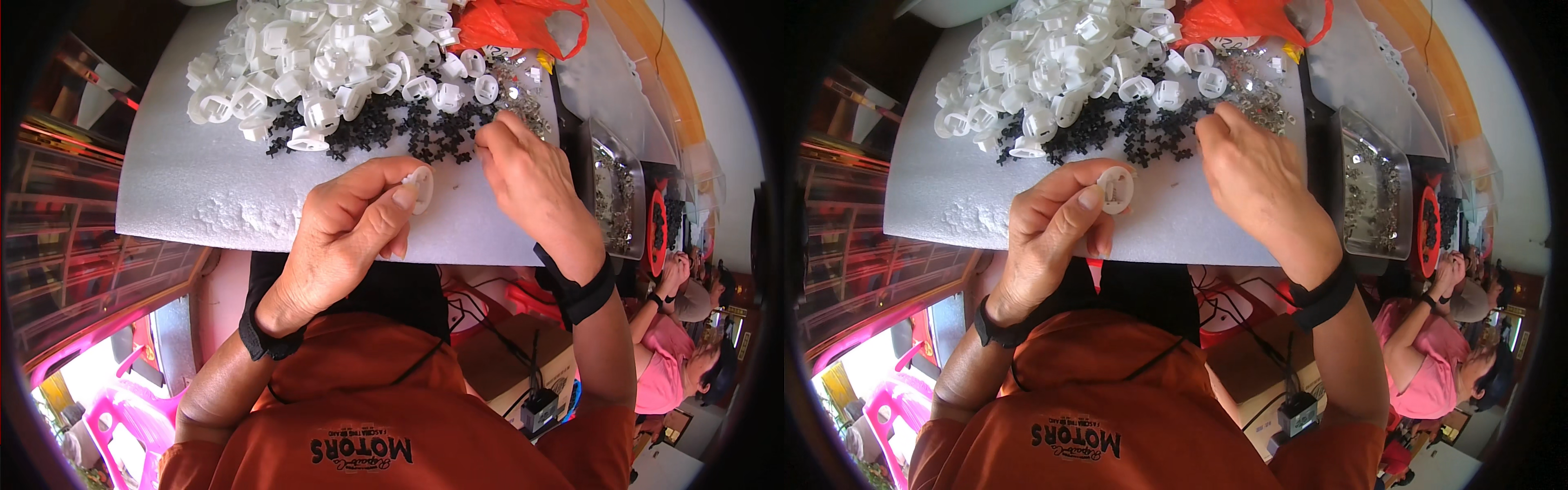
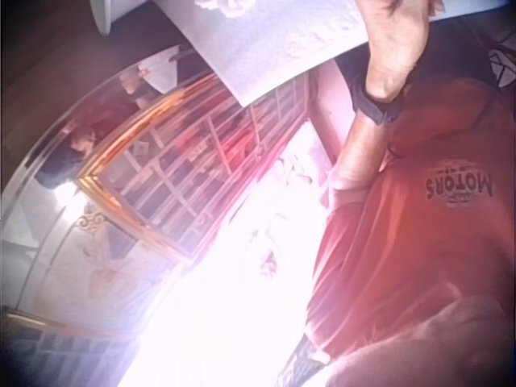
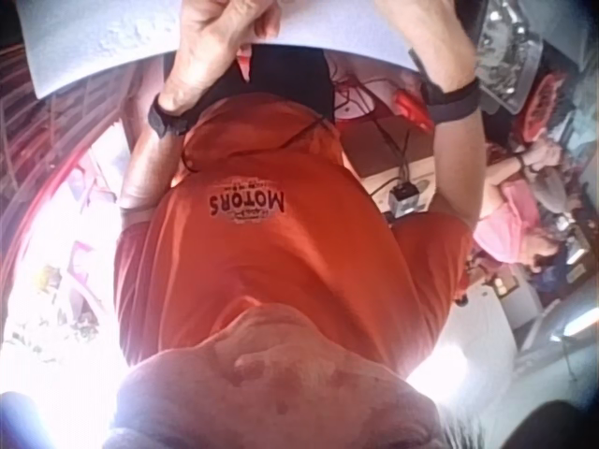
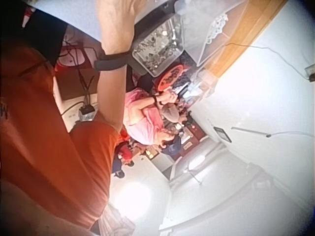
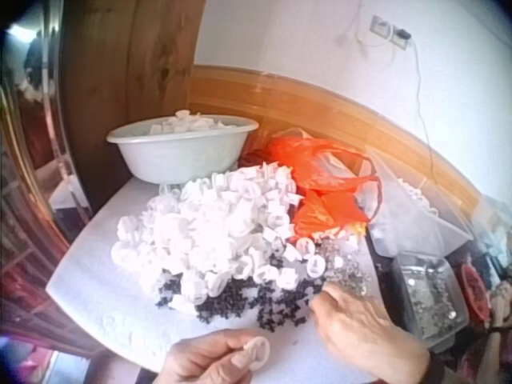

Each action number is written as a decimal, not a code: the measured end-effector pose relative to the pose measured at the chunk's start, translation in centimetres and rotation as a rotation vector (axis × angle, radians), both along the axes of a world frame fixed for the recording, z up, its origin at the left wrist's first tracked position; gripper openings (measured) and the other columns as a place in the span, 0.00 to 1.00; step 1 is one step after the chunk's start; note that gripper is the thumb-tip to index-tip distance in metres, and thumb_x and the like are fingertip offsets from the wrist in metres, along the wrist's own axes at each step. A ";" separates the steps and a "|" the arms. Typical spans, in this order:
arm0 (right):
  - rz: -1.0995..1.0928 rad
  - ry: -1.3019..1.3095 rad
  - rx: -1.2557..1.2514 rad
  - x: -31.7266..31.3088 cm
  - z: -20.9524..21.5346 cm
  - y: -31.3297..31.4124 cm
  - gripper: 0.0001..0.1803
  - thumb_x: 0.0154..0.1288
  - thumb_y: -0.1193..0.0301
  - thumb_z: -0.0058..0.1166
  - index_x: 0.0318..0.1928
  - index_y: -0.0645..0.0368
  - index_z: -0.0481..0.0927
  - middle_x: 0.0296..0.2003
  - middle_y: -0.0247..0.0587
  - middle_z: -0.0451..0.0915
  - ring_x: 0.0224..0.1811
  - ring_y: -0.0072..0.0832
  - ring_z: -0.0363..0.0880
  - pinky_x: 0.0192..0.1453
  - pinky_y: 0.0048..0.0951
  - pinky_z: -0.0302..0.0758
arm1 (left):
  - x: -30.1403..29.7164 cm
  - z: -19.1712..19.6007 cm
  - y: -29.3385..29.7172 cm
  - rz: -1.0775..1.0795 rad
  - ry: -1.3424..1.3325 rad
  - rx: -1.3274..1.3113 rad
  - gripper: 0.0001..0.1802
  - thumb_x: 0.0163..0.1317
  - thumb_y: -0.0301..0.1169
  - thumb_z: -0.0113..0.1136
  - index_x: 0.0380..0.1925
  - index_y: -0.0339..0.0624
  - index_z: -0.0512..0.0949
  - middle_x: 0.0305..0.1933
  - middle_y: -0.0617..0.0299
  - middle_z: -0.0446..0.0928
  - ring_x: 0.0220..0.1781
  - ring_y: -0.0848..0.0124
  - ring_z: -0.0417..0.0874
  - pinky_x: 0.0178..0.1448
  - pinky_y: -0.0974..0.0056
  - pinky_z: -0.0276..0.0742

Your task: The person picks up a white plastic base and a small black component, pressing the component into the center of the base. They then insert a small metal pin into the side of the white plastic base.

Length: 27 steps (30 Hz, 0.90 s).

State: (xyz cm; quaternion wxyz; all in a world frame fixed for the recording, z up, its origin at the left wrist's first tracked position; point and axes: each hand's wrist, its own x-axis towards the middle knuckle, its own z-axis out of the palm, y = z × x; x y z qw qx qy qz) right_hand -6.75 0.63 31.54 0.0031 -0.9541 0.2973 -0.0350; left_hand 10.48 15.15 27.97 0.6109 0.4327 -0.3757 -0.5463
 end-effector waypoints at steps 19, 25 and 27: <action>-0.101 -0.064 0.005 0.1 -0.3 1.4 0.04 0.60 0.77 0.50 0.36 0.60 0.73 0.36 0.44 0.74 0.34 0.50 0.78 0.37 0.46 0.74 | 0.0 -0.4 -0.1 0.010 -0.063 -0.035 0.19 0.71 0.38 0.48 0.51 0.33 0.74 0.35 0.60 0.77 0.24 0.81 0.73 0.26 0.78 0.67; -0.120 -0.095 0.075 -0.2 -0.3 1.1 0.04 0.59 0.77 0.50 0.36 0.61 0.73 0.36 0.46 0.75 0.36 0.50 0.77 0.39 0.46 0.73 | 0.0 -0.5 -0.1 0.014 -0.075 -0.050 0.19 0.71 0.38 0.48 0.51 0.33 0.75 0.35 0.61 0.77 0.24 0.81 0.73 0.26 0.78 0.67; -0.128 -0.089 0.084 -0.2 -0.2 1.0 0.04 0.60 0.77 0.51 0.36 0.61 0.73 0.36 0.47 0.75 0.36 0.50 0.77 0.39 0.46 0.73 | 0.0 -0.5 -0.1 0.014 -0.079 -0.049 0.19 0.71 0.38 0.48 0.51 0.33 0.75 0.35 0.61 0.77 0.24 0.81 0.73 0.26 0.78 0.67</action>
